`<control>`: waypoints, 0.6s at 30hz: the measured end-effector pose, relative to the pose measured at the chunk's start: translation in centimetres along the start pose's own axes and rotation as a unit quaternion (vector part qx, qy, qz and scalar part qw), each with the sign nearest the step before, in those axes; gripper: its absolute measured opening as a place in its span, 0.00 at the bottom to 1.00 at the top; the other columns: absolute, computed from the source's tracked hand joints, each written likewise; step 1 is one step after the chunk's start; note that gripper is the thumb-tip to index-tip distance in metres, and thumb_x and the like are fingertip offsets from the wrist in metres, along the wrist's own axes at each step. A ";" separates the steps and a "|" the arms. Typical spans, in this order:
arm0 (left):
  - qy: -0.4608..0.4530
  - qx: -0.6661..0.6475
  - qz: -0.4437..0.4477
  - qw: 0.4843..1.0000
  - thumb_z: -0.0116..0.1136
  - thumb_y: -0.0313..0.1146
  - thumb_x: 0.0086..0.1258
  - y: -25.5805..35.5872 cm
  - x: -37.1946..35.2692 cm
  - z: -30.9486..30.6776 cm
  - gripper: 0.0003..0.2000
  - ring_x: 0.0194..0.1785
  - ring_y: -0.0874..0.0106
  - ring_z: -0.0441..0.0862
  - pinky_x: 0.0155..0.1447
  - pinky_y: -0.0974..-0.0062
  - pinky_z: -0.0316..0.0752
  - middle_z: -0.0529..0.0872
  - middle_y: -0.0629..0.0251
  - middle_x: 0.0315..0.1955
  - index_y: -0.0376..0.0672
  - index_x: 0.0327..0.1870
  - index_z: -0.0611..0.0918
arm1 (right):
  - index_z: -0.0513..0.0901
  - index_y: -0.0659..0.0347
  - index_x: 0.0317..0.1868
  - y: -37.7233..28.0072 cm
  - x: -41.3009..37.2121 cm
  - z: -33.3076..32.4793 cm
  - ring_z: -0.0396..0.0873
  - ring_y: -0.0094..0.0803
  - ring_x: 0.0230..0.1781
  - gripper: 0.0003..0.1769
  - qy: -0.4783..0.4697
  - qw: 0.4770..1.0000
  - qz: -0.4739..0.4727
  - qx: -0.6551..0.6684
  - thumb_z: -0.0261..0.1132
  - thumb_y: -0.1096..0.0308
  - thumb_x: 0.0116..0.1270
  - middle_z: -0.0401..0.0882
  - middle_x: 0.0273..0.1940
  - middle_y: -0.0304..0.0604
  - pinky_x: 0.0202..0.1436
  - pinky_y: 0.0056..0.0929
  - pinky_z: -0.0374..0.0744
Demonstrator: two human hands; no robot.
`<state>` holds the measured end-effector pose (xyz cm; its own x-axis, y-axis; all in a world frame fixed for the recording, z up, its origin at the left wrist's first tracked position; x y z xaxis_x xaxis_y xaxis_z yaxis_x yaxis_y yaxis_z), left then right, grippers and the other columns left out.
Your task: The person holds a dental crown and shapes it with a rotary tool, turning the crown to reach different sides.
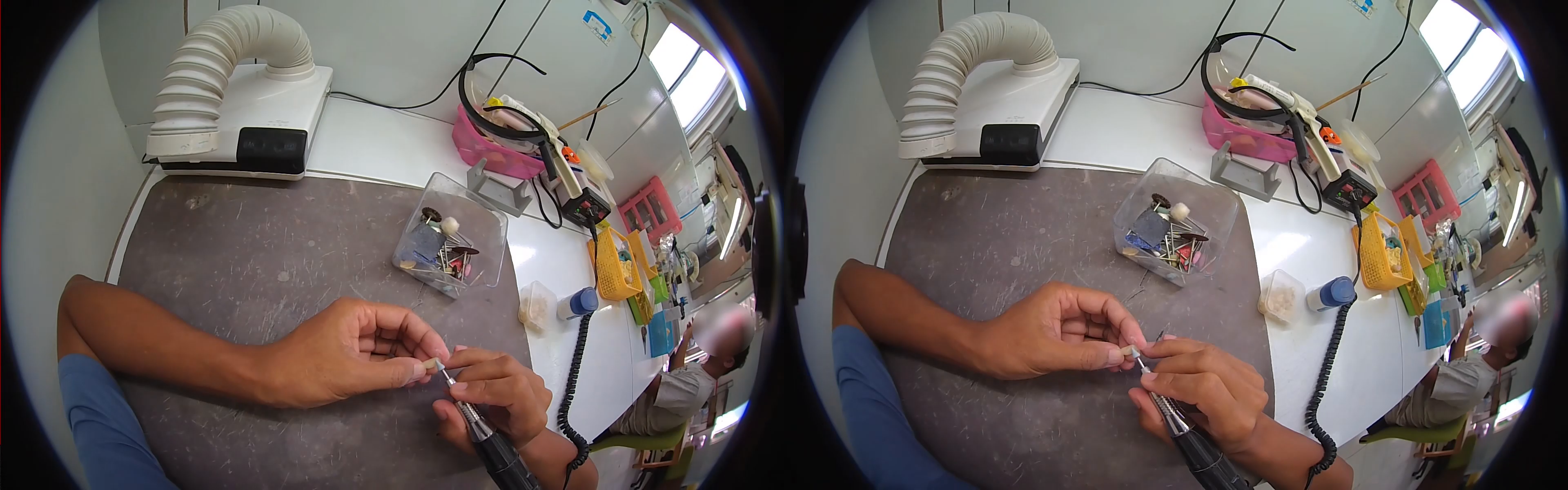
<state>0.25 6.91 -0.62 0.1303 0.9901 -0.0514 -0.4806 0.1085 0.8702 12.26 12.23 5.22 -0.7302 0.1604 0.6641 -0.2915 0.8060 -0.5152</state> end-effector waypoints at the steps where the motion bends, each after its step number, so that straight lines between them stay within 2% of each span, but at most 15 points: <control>1: -0.002 -0.001 -0.001 1.000 0.56 0.24 0.67 0.0 0.0 0.0 0.10 0.49 0.79 0.78 0.57 0.83 0.73 0.81 0.63 0.44 0.33 0.48 0.77 | 0.78 0.64 0.33 0.2 -0.1 -0.1 0.85 0.41 0.36 0.17 0.005 1.000 0.005 0.000 0.77 0.77 0.43 0.82 0.30 0.47 0.43 0.38 0.85; 11: -0.003 -0.001 0.000 1.000 0.56 0.24 0.68 0.0 0.0 0.0 0.10 0.49 0.78 0.79 0.57 0.82 0.74 0.81 0.63 0.44 0.33 0.48 0.77 | 0.78 0.64 0.34 0.3 0.0 -0.2 0.85 0.41 0.35 0.17 0.014 1.000 0.008 -0.004 0.76 0.77 0.43 0.81 0.29 0.47 0.42 0.36 0.85; 13: -0.009 -0.005 -0.008 1.000 0.57 0.24 0.67 -0.1 0.1 0.1 0.11 0.49 0.78 0.78 0.57 0.79 0.74 0.79 0.62 0.44 0.33 0.49 0.75 | 0.78 0.64 0.34 0.2 0.0 -0.1 0.85 0.41 0.35 0.17 0.008 1.000 0.009 -0.003 0.76 0.77 0.43 0.81 0.29 0.47 0.41 0.36 0.85; 18: 0.000 -0.008 0.009 1.000 0.57 0.24 0.67 0.0 0.1 -0.1 0.10 0.48 0.79 0.79 0.56 0.82 0.74 0.81 0.64 0.43 0.34 0.47 0.77 | 0.77 0.65 0.34 0.1 -0.1 -0.1 0.85 0.42 0.35 0.18 0.003 1.000 0.004 -0.004 0.76 0.77 0.43 0.81 0.29 0.47 0.41 0.36 0.86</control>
<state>0.21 7.00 -0.66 0.1221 0.9918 -0.0366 -0.4973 0.0931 0.8626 12.36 12.39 5.15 -0.7283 0.1700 0.6639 -0.2808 0.8097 -0.5153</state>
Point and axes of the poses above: each hand's wrist, its own x-axis towards the middle knuckle, its own z-axis out of the palm, y = z × x, the point moved 7 cm from there along x, towards the middle knuckle
